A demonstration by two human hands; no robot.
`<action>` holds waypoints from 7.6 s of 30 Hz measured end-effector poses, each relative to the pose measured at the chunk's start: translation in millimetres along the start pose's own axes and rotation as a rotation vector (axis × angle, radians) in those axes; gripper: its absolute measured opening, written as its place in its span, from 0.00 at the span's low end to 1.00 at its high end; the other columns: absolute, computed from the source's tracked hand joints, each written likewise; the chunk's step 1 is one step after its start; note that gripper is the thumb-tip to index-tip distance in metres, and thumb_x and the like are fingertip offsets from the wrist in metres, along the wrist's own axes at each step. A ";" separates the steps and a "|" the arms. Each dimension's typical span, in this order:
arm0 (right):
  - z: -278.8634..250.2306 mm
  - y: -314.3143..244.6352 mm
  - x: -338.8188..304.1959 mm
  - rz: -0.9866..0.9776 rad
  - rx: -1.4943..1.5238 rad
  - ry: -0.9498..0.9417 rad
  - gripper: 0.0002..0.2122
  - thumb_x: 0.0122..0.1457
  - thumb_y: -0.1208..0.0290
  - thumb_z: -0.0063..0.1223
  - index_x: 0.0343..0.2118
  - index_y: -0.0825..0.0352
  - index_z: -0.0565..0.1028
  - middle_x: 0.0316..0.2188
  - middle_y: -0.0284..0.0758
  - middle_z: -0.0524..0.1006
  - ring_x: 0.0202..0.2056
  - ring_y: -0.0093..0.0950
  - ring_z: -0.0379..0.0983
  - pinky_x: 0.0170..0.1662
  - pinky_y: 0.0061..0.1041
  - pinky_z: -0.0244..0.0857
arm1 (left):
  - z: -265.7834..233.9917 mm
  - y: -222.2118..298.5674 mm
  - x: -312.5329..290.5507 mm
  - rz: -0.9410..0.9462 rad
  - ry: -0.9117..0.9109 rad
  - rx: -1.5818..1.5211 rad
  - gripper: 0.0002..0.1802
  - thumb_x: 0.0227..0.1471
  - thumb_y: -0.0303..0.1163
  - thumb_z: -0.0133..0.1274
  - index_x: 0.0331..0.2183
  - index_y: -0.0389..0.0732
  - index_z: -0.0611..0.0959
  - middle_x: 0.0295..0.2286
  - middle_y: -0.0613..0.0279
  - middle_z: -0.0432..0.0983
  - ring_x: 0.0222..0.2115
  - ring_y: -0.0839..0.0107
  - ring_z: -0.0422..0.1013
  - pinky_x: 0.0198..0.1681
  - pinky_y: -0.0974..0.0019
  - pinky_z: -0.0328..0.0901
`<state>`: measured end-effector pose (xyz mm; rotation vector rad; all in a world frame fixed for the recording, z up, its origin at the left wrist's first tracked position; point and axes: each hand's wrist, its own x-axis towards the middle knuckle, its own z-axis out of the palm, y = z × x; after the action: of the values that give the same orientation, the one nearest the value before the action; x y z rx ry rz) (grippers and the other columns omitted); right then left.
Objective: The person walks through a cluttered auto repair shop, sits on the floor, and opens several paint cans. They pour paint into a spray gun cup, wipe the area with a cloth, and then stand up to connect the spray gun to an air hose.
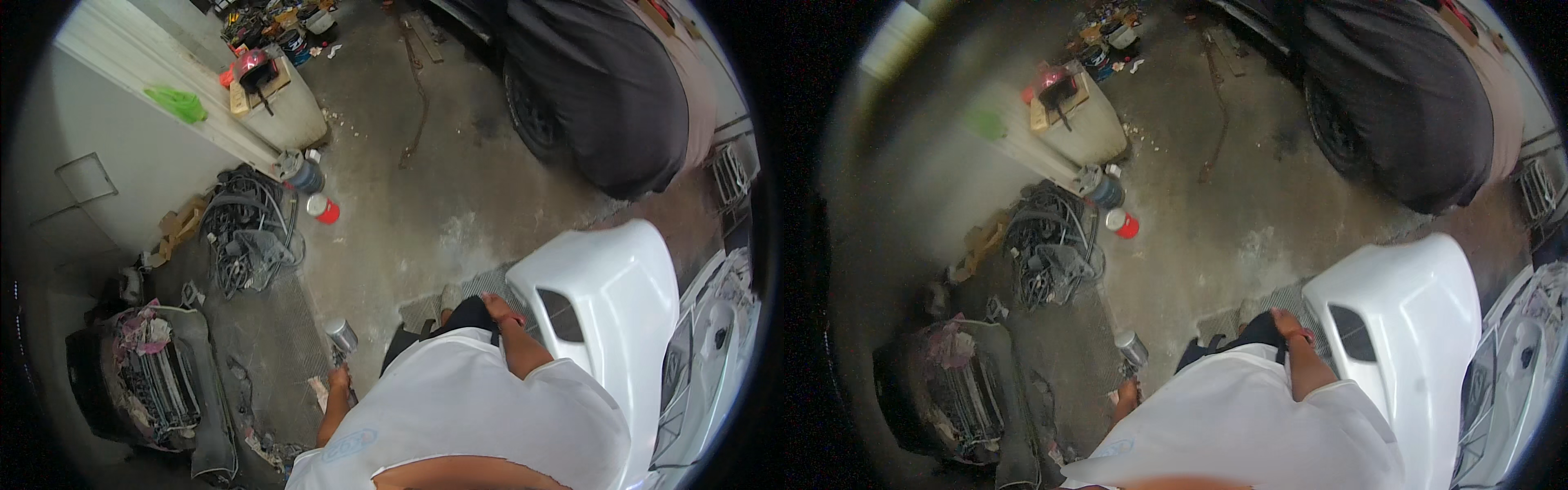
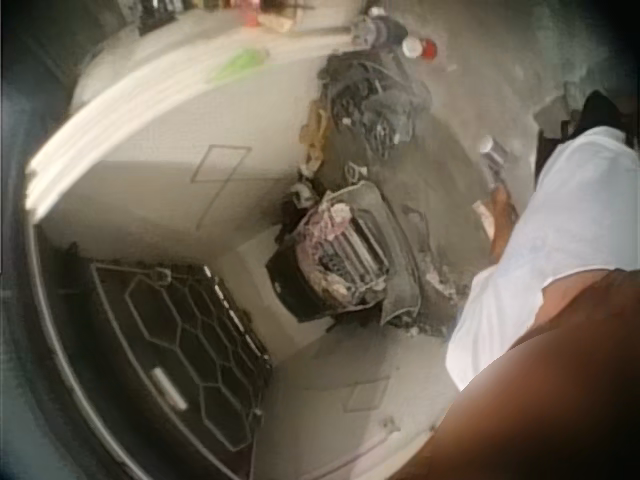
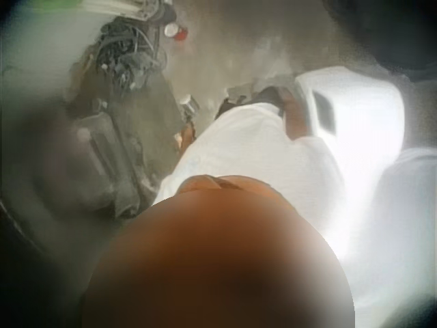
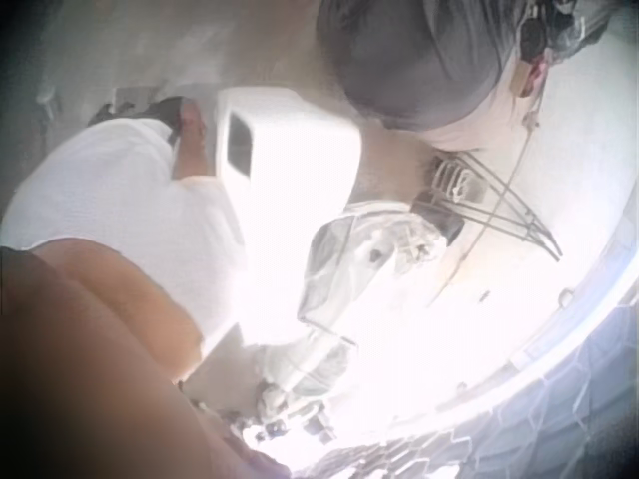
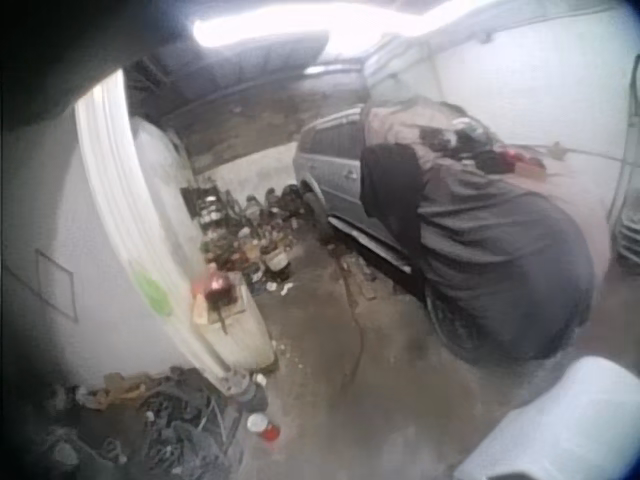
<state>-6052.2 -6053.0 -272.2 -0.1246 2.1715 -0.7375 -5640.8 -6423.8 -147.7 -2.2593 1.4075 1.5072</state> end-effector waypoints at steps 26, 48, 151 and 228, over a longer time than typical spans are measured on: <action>-186.9 -395.0 555.2 0.313 0.008 0.133 0.21 0.63 0.56 0.57 0.50 0.69 0.78 0.32 0.39 0.83 0.29 0.29 0.79 0.34 0.32 0.72 | 208.4 901.8 414.9 0.203 -0.139 0.485 0.31 0.56 0.52 0.55 0.36 0.26 0.85 0.33 0.38 0.83 0.37 0.45 0.79 0.44 0.47 0.70; -623.1 -1161.8 1282.1 -0.259 -0.011 0.422 0.21 0.66 0.56 0.54 0.54 0.67 0.77 0.46 0.49 0.81 0.48 0.42 0.80 0.53 0.37 0.70 | 449.3 1477.7 584.3 -0.141 -0.248 0.263 0.20 0.57 0.44 0.54 0.27 0.34 0.84 0.18 0.56 0.75 0.17 0.62 0.70 0.21 0.54 0.63; -1409.4 -3179.5 3706.9 -0.473 -1.041 -0.426 0.22 0.70 0.52 0.46 0.56 0.65 0.74 0.49 0.47 0.79 0.49 0.45 0.77 0.52 0.44 0.71 | 1162.1 4338.4 1566.5 -0.010 0.312 -0.415 0.28 0.57 0.51 0.61 0.45 0.34 0.84 0.36 0.45 0.83 0.37 0.55 0.79 0.43 0.54 0.71; -746.2 -3267.0 3782.9 -1.493 -0.325 -1.257 0.51 0.41 0.61 0.80 0.64 0.72 0.55 0.59 0.54 0.67 0.60 0.48 0.66 0.64 0.41 0.60 | 1738.7 4367.4 1898.0 -1.134 1.288 -1.378 0.37 0.63 0.58 0.49 0.52 0.30 0.79 0.46 0.36 0.79 0.49 0.39 0.74 0.53 0.49 0.65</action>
<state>-9600.0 -9628.1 -687.4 -1.9003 0.6430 -0.6672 -9803.3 -9247.9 -778.2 -3.5961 -1.6726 0.3293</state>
